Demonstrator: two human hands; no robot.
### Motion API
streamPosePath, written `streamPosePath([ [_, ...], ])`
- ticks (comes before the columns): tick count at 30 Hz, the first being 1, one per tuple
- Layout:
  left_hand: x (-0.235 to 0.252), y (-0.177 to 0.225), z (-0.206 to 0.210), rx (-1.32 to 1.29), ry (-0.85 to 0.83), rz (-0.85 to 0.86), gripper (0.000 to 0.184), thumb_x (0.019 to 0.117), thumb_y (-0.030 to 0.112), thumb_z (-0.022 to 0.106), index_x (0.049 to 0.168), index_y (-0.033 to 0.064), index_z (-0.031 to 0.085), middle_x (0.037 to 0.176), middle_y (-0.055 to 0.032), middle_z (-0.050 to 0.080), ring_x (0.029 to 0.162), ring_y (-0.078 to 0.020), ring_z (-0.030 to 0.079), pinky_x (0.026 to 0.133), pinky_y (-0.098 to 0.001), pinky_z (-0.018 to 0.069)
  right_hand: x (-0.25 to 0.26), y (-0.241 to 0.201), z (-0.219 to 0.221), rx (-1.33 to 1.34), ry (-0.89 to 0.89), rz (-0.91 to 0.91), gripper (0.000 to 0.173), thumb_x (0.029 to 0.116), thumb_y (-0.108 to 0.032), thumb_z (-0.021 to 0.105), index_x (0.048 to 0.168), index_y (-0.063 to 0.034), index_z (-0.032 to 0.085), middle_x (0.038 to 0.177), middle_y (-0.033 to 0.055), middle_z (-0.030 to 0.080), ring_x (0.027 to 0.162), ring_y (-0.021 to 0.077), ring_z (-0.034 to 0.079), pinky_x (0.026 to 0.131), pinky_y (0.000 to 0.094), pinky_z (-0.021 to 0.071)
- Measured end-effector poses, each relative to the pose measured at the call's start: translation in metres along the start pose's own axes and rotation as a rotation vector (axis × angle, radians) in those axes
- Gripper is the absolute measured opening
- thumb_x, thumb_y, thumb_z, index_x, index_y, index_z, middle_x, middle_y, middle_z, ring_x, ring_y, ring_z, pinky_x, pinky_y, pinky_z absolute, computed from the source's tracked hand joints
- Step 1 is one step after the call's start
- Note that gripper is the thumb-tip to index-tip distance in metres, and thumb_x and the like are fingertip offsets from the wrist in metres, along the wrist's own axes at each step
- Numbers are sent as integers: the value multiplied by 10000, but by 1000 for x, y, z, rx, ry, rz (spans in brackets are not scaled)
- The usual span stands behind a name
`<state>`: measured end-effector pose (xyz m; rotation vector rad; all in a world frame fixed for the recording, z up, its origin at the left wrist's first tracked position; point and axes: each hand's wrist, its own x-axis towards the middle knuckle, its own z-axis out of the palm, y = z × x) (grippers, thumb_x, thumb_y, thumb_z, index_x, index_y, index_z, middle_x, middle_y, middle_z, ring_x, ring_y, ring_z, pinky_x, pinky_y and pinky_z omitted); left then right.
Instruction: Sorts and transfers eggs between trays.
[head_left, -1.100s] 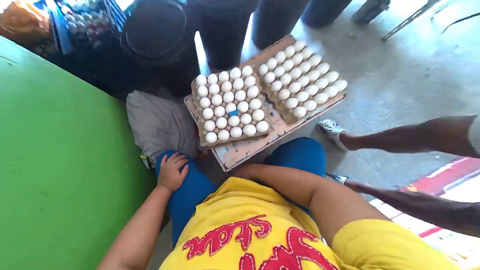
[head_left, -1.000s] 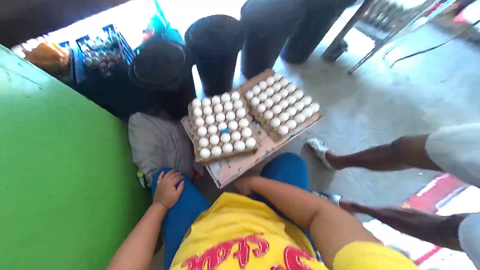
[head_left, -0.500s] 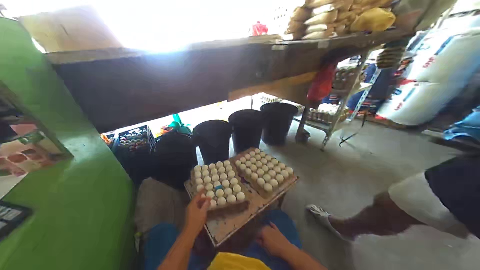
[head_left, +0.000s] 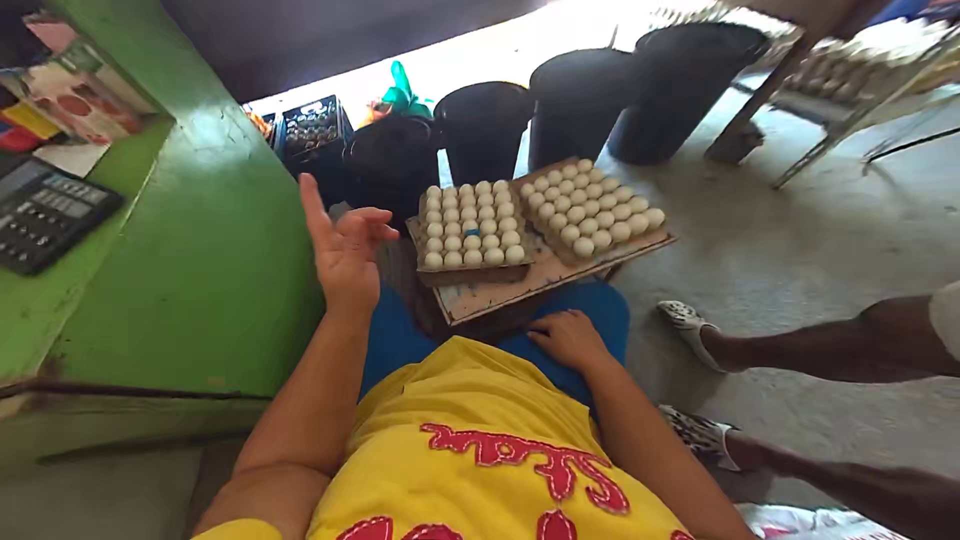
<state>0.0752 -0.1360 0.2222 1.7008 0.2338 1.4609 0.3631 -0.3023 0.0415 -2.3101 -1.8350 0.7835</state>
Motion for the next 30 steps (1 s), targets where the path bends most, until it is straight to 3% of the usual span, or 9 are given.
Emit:
streamPosePath([
  [3,1,16,-22,62,96,-70,691,1108,508,210,1587,181,-167,1053,44,715,855,-127,710,867,-354,600,3,-4,0,-32,-43,3,422,1073,-431,469,1349,-201,690,1395,96,649,1396,304,505,1233,592,190],
  [7,9,51,-29,70,266,-32,578,1100,474,38,1605,217,-77,957,41,735,796,-138,711,839,-340,604,2,0,2,-36,-49,-33,470,1080,-473,422,1392,-212,657,1429,88,626,1423,296,478,1237,584,182],
  [11,16,78,-28,92,284,91,579,1090,446,-29,1617,207,-10,892,38,725,792,-150,703,834,-351,602,6,-2,0,-22,-46,-81,482,1074,-487,429,1391,-204,657,1429,79,627,1417,295,484,1235,588,182],
  [17,22,69,-22,212,279,84,482,1134,314,155,1566,99,142,841,67,670,762,-108,673,787,-313,595,15,-6,4,-8,-66,-139,488,1066,-495,442,1386,-196,657,1434,65,623,1420,283,480,1240,575,173],
  [20,31,41,-17,278,178,-110,366,1111,206,347,1457,88,370,887,103,687,818,-69,688,820,-298,594,17,-6,4,-1,-77,-123,482,1070,-472,437,1389,-183,654,1436,73,621,1432,287,467,1237,582,165],
  [22,38,12,-11,254,114,-295,275,1081,167,452,1320,81,556,892,84,701,824,-72,693,811,-296,599,17,-5,4,-23,-115,-79,491,1076,-480,424,1414,-194,635,1466,58,597,1454,272,437,1243,578,150],
  [23,42,-5,-7,256,69,-374,247,1070,160,482,1271,68,595,902,69,703,826,-73,693,809,-296,600,17,-3,4,-29,-128,-61,496,1075,-488,423,1421,-199,630,1474,55,590,1461,267,427,1247,572,144],
  [27,64,-75,17,292,-179,-549,245,1049,128,543,1225,-18,632,998,-49,695,863,-104,686,822,-317,598,9,-3,-2,-5,-65,-49,472,1050,-477,486,1369,-179,666,1438,58,617,1440,261,457,1251,557,160],
  [30,80,-132,34,328,-420,-579,251,1027,135,587,1201,-27,670,1052,-114,713,920,-151,699,869,-360,590,-1,-11,-11,74,81,-89,395,1031,-417,545,1289,-169,714,1368,56,667,1373,256,538,1231,550,237],
])
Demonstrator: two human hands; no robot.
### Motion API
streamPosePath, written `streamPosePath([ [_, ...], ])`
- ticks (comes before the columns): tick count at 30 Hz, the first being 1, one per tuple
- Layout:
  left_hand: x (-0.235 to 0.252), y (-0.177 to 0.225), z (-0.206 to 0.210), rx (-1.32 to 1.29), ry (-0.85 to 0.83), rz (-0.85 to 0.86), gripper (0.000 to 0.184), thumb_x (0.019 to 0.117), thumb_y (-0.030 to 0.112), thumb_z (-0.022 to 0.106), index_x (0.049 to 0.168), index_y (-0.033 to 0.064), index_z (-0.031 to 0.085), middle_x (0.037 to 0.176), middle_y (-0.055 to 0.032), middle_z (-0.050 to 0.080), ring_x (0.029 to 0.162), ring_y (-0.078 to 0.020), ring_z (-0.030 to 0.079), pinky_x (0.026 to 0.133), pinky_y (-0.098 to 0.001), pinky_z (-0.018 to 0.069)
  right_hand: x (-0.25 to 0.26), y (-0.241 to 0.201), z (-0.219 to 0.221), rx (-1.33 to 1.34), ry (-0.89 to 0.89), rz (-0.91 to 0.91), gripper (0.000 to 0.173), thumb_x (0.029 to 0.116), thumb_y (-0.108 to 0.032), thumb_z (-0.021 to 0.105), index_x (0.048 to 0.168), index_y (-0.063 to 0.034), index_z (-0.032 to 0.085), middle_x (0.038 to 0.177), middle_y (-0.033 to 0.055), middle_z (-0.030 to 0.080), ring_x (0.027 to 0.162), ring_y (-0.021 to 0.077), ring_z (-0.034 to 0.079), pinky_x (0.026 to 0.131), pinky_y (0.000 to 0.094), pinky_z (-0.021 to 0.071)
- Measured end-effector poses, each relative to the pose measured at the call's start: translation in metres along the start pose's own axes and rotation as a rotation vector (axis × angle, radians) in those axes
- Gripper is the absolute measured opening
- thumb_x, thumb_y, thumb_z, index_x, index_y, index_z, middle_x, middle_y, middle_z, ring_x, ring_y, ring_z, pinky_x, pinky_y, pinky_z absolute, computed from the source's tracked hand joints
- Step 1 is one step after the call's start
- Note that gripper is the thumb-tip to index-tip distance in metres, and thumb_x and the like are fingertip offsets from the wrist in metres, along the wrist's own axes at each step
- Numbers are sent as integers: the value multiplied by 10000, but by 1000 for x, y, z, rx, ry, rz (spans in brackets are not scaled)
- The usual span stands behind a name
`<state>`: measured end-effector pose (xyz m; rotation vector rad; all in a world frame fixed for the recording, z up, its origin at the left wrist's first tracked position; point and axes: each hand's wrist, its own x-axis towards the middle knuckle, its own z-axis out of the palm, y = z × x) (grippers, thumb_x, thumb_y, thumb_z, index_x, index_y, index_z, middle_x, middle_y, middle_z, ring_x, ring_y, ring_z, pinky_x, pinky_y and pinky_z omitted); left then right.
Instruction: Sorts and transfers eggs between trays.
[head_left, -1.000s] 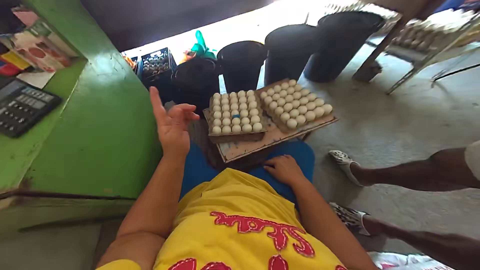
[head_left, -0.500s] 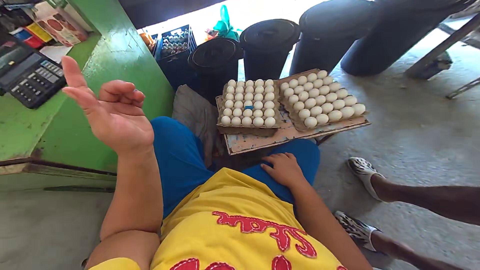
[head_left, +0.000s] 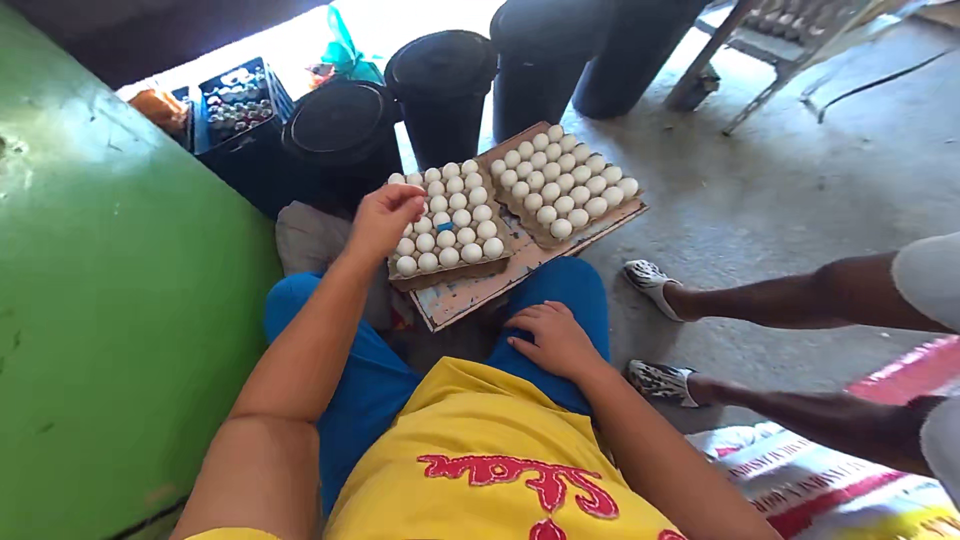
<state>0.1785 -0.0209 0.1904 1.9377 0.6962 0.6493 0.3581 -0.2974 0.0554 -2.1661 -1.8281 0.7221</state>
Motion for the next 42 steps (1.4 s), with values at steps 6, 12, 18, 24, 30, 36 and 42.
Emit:
streamPosePath([
  [6,63,-51,42,348,-422,-140,406,1016,240,645,1394,94,613,1357,-153,633,1199,-291,646,1038,-501,514,19,-10,4,18,-31,48,359,1033,-377,557,1257,-151,726,1328,69,689,1320,275,580,1206,562,269],
  [12,83,-98,72,766,-486,-233,330,1039,186,533,1335,112,658,1334,-192,637,1257,-390,602,1018,-624,485,58,-20,-7,42,-130,140,370,1047,-387,547,1307,-173,700,1328,60,688,1272,260,610,1136,581,344],
  [18,77,-109,83,777,-412,-283,264,1022,151,535,1224,65,681,1231,-210,673,1156,-422,646,908,-640,525,78,-29,0,-55,-67,197,431,1014,-311,622,1412,-146,615,1262,99,715,1171,295,670,1090,596,410],
  [24,74,-107,89,799,-346,-313,272,1043,204,545,1220,45,678,1215,-216,682,1147,-425,654,907,-628,532,74,-38,10,-69,-19,124,355,1024,-285,599,1338,-135,671,1251,83,719,1182,267,668,1086,545,436],
  [30,81,-98,85,749,-354,-358,320,1005,237,600,1175,-26,669,1220,-248,665,1168,-420,644,929,-620,525,79,-37,11,-6,10,145,313,1023,-252,587,1285,-126,704,1219,85,728,1182,265,666,1081,534,449],
  [36,71,-73,61,751,-355,-358,360,1007,306,593,1119,-20,696,1170,-251,681,1127,-435,654,889,-643,521,99,-22,-14,330,289,277,235,1018,-187,627,1167,-46,742,1180,142,713,1140,260,667,1019,473,523],
  [42,61,-61,40,671,-284,-220,283,1002,252,605,1127,22,714,1198,-187,678,1109,-376,666,928,-587,533,191,7,-62,209,453,300,248,997,-212,662,1160,-49,753,1290,179,671,1253,360,601,1072,568,465],
])
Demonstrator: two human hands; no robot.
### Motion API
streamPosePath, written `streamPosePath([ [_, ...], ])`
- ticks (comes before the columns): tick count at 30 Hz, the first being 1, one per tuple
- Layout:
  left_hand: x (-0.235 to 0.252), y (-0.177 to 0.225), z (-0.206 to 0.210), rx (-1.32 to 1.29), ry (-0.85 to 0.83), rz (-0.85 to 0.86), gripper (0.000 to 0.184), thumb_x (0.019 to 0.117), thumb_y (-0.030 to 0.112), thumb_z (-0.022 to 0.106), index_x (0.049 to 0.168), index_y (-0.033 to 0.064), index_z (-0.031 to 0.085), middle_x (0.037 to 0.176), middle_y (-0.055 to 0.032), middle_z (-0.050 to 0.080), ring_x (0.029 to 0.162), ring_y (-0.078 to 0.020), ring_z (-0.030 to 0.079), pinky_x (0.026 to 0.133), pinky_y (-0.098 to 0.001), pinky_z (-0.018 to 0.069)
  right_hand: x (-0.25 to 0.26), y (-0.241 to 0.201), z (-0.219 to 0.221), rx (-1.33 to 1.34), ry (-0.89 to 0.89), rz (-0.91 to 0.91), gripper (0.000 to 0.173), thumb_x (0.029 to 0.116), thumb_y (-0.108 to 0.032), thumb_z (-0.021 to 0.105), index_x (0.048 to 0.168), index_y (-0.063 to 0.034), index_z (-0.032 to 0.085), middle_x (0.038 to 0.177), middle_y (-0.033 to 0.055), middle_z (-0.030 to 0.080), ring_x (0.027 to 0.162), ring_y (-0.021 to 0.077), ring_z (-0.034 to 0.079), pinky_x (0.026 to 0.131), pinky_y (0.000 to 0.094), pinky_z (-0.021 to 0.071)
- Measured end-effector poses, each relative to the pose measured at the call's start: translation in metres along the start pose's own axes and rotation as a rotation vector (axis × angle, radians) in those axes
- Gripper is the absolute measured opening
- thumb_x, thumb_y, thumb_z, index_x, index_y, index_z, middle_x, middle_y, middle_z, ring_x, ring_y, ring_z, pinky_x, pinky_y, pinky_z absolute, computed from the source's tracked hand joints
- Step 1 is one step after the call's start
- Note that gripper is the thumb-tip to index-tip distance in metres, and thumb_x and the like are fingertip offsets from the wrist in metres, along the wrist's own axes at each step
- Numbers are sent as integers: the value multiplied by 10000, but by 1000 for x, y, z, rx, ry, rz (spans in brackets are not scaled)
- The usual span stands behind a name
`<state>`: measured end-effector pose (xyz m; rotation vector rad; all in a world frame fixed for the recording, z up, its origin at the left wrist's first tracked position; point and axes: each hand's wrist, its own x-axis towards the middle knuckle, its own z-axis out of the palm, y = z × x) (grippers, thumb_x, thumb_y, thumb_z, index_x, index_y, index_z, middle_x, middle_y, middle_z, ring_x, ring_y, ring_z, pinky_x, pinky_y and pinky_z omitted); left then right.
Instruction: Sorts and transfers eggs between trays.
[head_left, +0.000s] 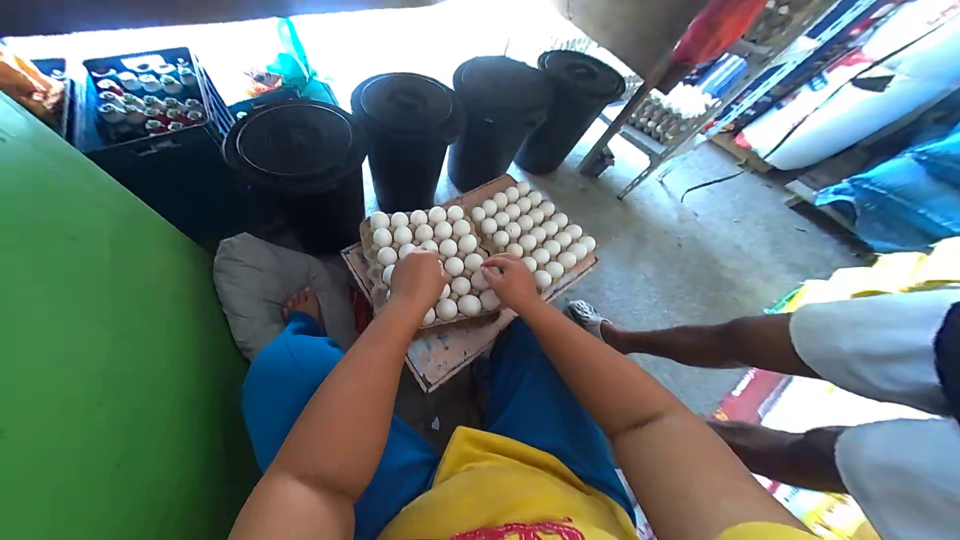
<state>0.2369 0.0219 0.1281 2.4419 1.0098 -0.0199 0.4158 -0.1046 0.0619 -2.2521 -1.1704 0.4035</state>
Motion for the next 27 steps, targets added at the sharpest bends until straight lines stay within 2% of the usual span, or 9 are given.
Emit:
streamPosePath([
  [3,-5,4,-12,-4,-3,33,256,968,177,642,1169,36,713,1311,-182,631,1112,-371,665,924,-570,550,52,-18,11,11,-86,195,440,1033,-302,615,1378,-28,627,1351,211,643,1286,393,590,1099,621,427],
  [6,-3,5,-13,-26,-84,77,296,959,108,631,1242,41,685,1391,-203,572,1177,-376,638,974,-553,542,73,-33,25,-5,-105,361,472,1003,-370,642,1331,-31,649,1302,255,648,1258,430,592,1075,636,436],
  [8,0,8,-11,-4,-125,101,334,976,109,593,1297,50,663,1437,-208,543,1242,-372,608,1031,-534,516,76,-45,24,-55,-119,445,534,939,-433,698,1316,-57,669,1329,227,645,1287,394,582,1092,597,437],
  [10,3,13,-7,11,-128,120,329,974,91,587,1290,36,661,1445,-223,527,1271,-383,584,1053,-526,502,79,-49,22,-79,-134,489,596,918,-461,700,1356,-61,640,1379,205,618,1316,361,567,1103,568,442],
  [16,-1,23,-8,22,-133,158,300,978,38,576,1260,54,678,1386,-194,578,1265,-359,589,1049,-510,504,80,-50,15,-66,-156,495,549,925,-382,697,1327,-14,632,1375,214,614,1307,358,574,1081,565,462],
  [19,-1,24,-17,40,-108,131,315,980,84,590,1282,91,683,1373,-176,603,1255,-360,599,1036,-538,501,79,-48,5,3,-93,449,558,927,-366,716,1345,-11,615,1373,231,608,1315,372,563,1098,567,446],
  [23,1,23,-25,36,-83,116,307,1020,203,585,1295,97,671,1342,-166,634,1237,-348,616,1041,-544,487,70,-32,-9,258,41,272,517,950,-344,724,1320,7,640,1310,238,646,1257,351,607,1100,521,458],
  [25,2,19,-23,23,-75,102,319,1040,269,573,1272,73,671,1296,-174,654,1216,-349,627,1034,-551,485,54,-23,-9,594,103,200,469,975,-228,693,1338,51,590,1275,233,649,1156,282,656,1023,432,530],
  [27,0,12,-19,20,-60,82,342,1041,302,575,1254,56,680,1259,-191,673,1203,-367,634,1038,-566,481,23,-24,-7,994,112,196,428,1056,-143,553,1411,83,473,1242,217,642,1045,226,690,927,365,586],
])
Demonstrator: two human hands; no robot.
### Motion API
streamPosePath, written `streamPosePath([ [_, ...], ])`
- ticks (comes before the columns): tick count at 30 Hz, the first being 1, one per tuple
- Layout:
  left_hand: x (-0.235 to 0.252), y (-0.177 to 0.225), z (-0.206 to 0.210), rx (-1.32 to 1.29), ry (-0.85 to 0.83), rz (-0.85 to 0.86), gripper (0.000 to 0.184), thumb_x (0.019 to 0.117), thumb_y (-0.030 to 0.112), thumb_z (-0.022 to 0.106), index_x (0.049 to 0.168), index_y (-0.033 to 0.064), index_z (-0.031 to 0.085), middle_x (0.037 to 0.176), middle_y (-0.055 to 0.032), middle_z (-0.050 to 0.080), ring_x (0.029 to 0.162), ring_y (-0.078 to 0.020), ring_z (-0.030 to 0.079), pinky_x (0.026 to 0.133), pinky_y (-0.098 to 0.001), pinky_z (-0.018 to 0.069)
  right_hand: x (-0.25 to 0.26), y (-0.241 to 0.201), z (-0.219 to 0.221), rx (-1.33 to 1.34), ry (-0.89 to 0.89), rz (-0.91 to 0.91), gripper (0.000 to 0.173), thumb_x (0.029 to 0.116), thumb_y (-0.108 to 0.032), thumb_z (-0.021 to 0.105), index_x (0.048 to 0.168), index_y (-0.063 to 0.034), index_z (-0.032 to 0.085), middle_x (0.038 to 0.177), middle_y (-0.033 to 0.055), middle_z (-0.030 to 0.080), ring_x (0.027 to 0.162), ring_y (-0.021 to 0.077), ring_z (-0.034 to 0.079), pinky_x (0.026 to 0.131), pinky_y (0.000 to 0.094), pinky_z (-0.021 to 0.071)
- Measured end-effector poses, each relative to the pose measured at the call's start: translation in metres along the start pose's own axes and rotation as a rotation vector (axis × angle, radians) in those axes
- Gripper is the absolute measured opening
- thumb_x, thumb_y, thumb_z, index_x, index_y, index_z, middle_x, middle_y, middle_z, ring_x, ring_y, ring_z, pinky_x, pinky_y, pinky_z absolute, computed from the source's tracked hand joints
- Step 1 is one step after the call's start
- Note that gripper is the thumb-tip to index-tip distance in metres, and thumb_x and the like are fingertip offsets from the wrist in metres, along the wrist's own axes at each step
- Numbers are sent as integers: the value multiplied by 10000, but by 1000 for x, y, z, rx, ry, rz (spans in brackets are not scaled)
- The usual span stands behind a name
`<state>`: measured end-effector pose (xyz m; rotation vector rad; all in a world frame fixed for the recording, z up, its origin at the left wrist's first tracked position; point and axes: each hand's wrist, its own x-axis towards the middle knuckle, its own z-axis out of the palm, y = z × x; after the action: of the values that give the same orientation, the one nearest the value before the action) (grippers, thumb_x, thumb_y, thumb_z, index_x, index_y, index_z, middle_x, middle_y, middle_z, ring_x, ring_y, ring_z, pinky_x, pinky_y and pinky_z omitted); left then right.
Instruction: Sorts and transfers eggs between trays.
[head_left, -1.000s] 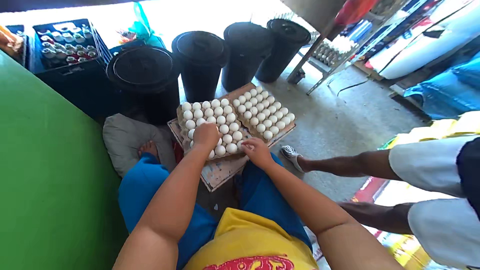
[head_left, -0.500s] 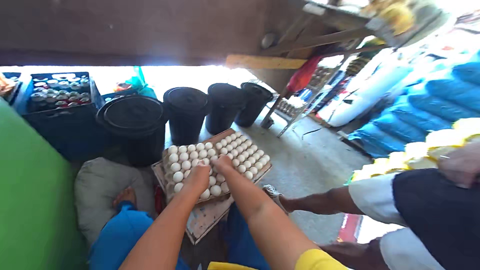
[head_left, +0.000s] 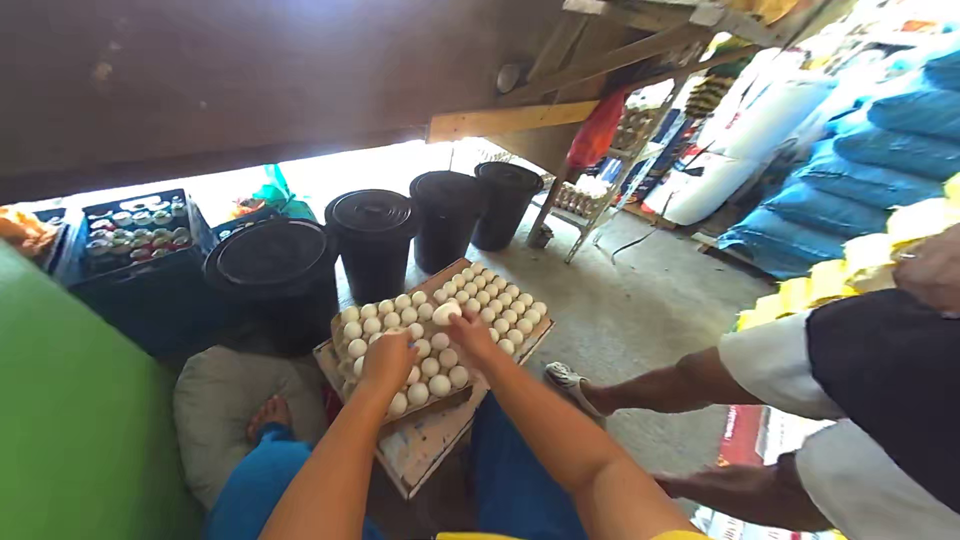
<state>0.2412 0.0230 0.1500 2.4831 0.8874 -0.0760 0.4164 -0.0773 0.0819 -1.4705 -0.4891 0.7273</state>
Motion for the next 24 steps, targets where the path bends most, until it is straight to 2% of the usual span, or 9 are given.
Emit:
streamPosePath([
  [2,-2,1,4,7,29,2,336,1028,291,596,1242,51,693,1245,-212,678,1191,-389,639,1033,-580,484,-38,-2,-10,265,-12,63,391,1112,-165,415,1439,50,410,1166,165,641,962,183,680,863,326,585],
  [5,0,2,15,47,20,7,320,1018,264,621,1245,53,698,1276,-225,663,1196,-416,633,1015,-599,491,-84,7,-26,451,-120,191,371,1130,-238,272,1347,-2,458,1129,130,660,917,173,675,827,318,570],
  [8,4,3,26,108,-34,-6,337,1033,293,596,1276,78,688,1279,-207,668,1191,-402,642,999,-600,503,-107,31,-35,464,-205,319,423,1117,-329,222,1260,-76,530,1075,85,706,776,122,665,674,251,539],
  [9,5,4,30,115,-49,-6,350,1038,310,590,1276,71,683,1263,-206,676,1188,-395,646,1001,-592,502,-113,37,-36,485,-217,357,403,1122,-336,222,1263,-87,506,1069,89,703,758,127,668,655,244,541],
  [12,5,7,38,123,-58,3,384,1055,349,557,1315,90,671,1269,-185,683,1210,-377,642,1028,-572,494,-116,44,-33,521,-241,444,358,1119,-304,272,1335,-95,466,1018,101,684,765,162,679,652,259,558],
  [15,-3,9,43,167,-65,37,370,1079,353,505,1281,109,696,1252,-175,695,1200,-362,650,1024,-562,494,-118,54,-26,434,-284,393,285,1080,-179,447,1359,-127,444,967,34,654,641,65,579,542,197,460],
  [17,-7,9,43,164,-109,42,416,1081,406,492,1250,91,705,1219,-183,704,1191,-364,654,1011,-565,501,-119,63,-21,422,-309,352,297,1022,-106,549,1301,-124,450,915,15,633,570,30,506,493,174,406],
  [21,-14,6,40,-5,-131,60,389,999,410,661,1198,83,729,1144,-170,726,1119,-344,678,1009,-546,501,-117,73,-17,392,-269,323,338,967,-72,644,1249,-112,462,829,7,593,546,43,498,485,187,416],
  [24,-19,9,31,-160,-118,60,363,984,353,698,1210,71,725,1121,-178,728,1085,-344,685,1005,-555,499,-112,71,-18,341,-243,265,409,939,-74,679,1274,-98,445,778,-10,567,559,47,504,509,206,434],
])
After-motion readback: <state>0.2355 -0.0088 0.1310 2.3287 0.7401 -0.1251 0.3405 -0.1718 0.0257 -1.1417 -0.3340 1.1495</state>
